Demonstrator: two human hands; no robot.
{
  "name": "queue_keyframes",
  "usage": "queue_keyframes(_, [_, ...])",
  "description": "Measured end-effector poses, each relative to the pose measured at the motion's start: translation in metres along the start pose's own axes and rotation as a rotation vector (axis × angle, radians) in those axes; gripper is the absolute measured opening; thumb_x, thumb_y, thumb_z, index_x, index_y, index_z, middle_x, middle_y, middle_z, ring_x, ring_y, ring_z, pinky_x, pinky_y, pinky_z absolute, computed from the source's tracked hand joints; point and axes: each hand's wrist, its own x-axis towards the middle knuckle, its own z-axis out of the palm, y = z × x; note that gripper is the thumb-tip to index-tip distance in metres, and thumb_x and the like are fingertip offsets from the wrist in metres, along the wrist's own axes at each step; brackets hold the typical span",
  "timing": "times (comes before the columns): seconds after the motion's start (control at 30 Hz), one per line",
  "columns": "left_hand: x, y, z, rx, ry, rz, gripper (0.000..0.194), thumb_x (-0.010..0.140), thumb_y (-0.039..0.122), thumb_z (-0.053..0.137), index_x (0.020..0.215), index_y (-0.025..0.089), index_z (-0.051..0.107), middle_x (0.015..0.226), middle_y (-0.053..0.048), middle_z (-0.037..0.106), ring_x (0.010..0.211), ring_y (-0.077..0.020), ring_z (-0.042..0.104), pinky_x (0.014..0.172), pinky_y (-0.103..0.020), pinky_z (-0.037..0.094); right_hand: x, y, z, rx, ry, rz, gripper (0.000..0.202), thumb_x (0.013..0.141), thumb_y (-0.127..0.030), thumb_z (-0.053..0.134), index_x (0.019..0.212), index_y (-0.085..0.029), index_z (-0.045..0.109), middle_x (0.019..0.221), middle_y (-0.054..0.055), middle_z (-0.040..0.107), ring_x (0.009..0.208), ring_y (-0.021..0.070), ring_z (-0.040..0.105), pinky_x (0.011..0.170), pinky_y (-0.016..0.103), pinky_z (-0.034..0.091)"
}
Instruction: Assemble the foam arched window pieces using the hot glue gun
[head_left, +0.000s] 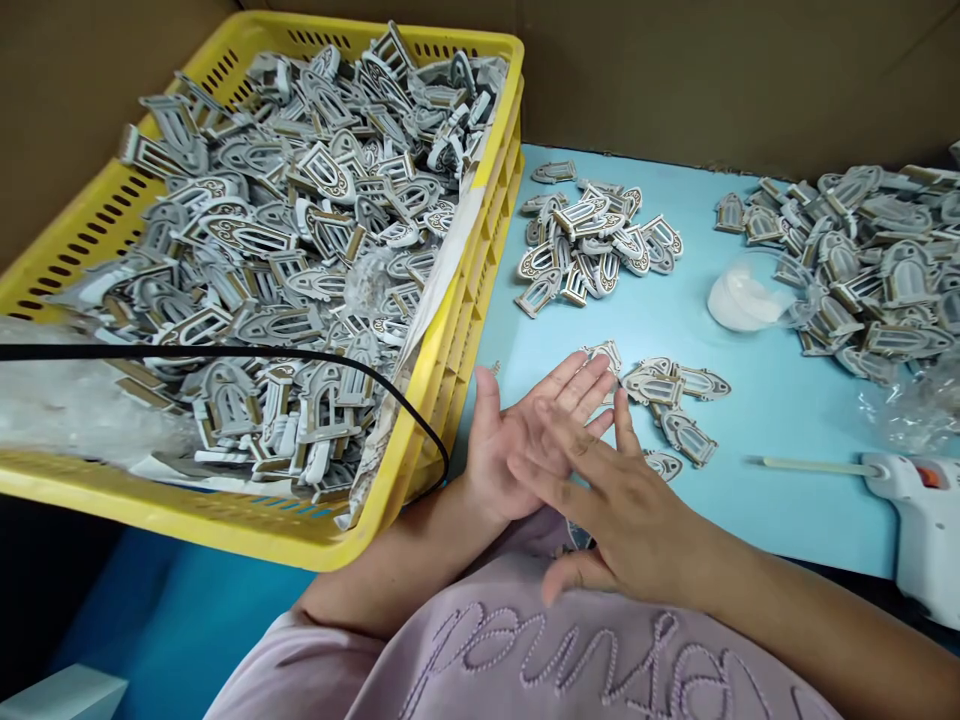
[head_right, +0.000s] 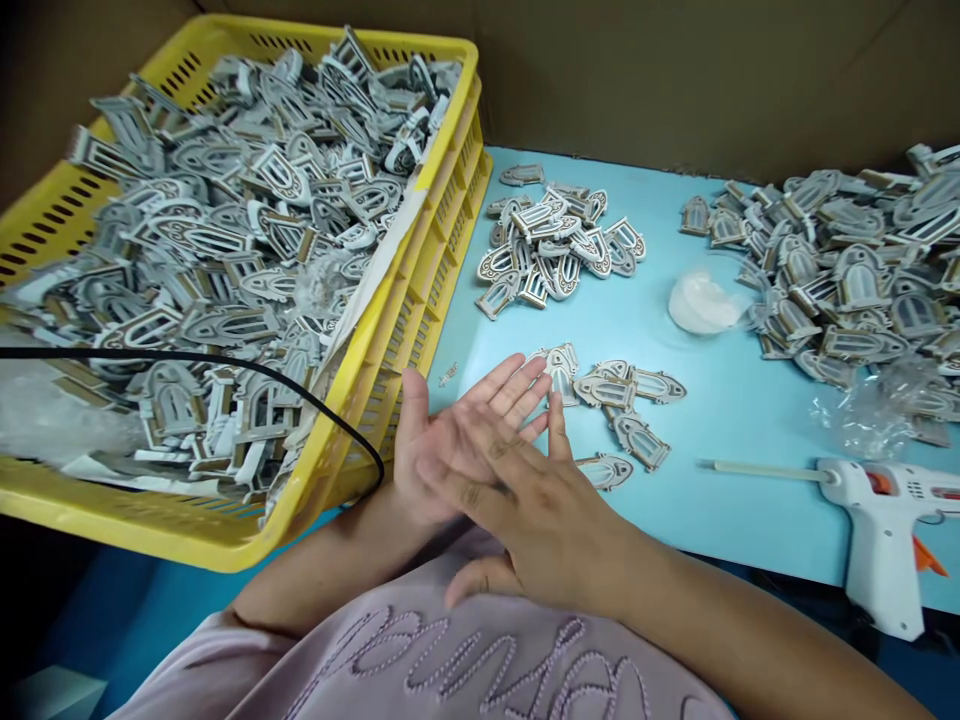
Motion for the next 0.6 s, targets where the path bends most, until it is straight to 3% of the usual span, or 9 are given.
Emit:
queue_keyframes(0.07, [0.001, 0.003, -0.001, 0.026, 0.013, 0.008, 0.096, 0.089, 0.083, 0.013, 0.143, 0.012, 0.049, 0.157, -0.013, 0.042, 0.151, -0.0278, 0.03, 0.122, -0.042, 0.027, 0.0, 0.002, -0.015, 0.143, 0.065, 0.044, 0.088, 0.092, -0.069, 0.043, 0.161, -0.027, 0.009, 0.164, 0.021, 0.021, 0.151, 0.0338, 0.025, 0.118, 0.072, 0.002])
queue_keyframes(0.13, [0.001, 0.005, -0.002, 0.055, 0.021, 0.028, 0.095, 0.088, 0.084, 0.016, 0.139, 0.014, 0.054, 0.155, -0.011, 0.045, 0.15, -0.0266, 0.032, 0.12, -0.039, 0.031, 0.001, 0.008, -0.028, 0.234, 0.199, 0.18, 0.069, 0.098, -0.057, 0.045, 0.157, -0.03, 0.024, 0.16, 0.016, 0.033, 0.148, 0.031, 0.033, 0.12, 0.066, 0.016])
queue_keyframes(0.2, [0.0, 0.005, -0.003, 0.082, 0.016, 0.036, 0.094, 0.087, 0.085, 0.018, 0.137, 0.016, 0.057, 0.153, -0.01, 0.048, 0.149, -0.0257, 0.033, 0.118, -0.037, 0.035, 0.004, 0.015, -0.034, 0.191, 0.353, 0.306, 0.048, 0.099, -0.041, 0.051, 0.146, -0.03, 0.046, 0.143, 0.014, 0.052, 0.133, 0.0278, 0.05, 0.111, 0.054, 0.038])
queue_keyframes(0.27, [-0.001, 0.004, -0.003, 0.113, 0.011, 0.032, 0.094, 0.085, 0.087, 0.019, 0.136, 0.018, 0.058, 0.152, -0.009, 0.049, 0.149, -0.0264, 0.034, 0.116, -0.037, 0.037, 0.007, 0.022, -0.033, 0.036, 0.461, 0.376, 0.036, 0.095, -0.029, 0.06, 0.131, -0.027, 0.061, 0.117, 0.011, 0.063, 0.109, 0.0251, 0.061, 0.095, 0.045, 0.048])
queue_keyframes(0.37, [-0.004, -0.001, -0.003, 0.163, 0.016, 0.033, 0.097, 0.081, 0.091, 0.023, 0.134, 0.019, 0.06, 0.152, -0.009, 0.049, 0.148, -0.0273, 0.035, 0.115, -0.036, 0.038, 0.013, 0.028, -0.025, -0.155, 0.485, 0.402, 0.032, 0.089, -0.026, 0.068, 0.121, -0.026, 0.067, 0.097, 0.007, 0.065, 0.09, 0.0232, 0.061, 0.082, 0.043, 0.048])
queue_keyframes(0.6, [-0.008, -0.004, -0.006, 0.178, 0.037, 0.056, 0.096, 0.082, 0.09, 0.023, 0.133, 0.018, 0.061, 0.15, -0.011, 0.051, 0.145, -0.0278, 0.041, 0.116, -0.038, 0.038, 0.021, 0.032, -0.019, -0.108, 0.472, 0.341, 0.033, 0.09, -0.013, 0.064, 0.122, -0.02, 0.066, 0.096, 0.007, 0.071, 0.09, 0.0197, 0.063, 0.083, 0.038, 0.05])
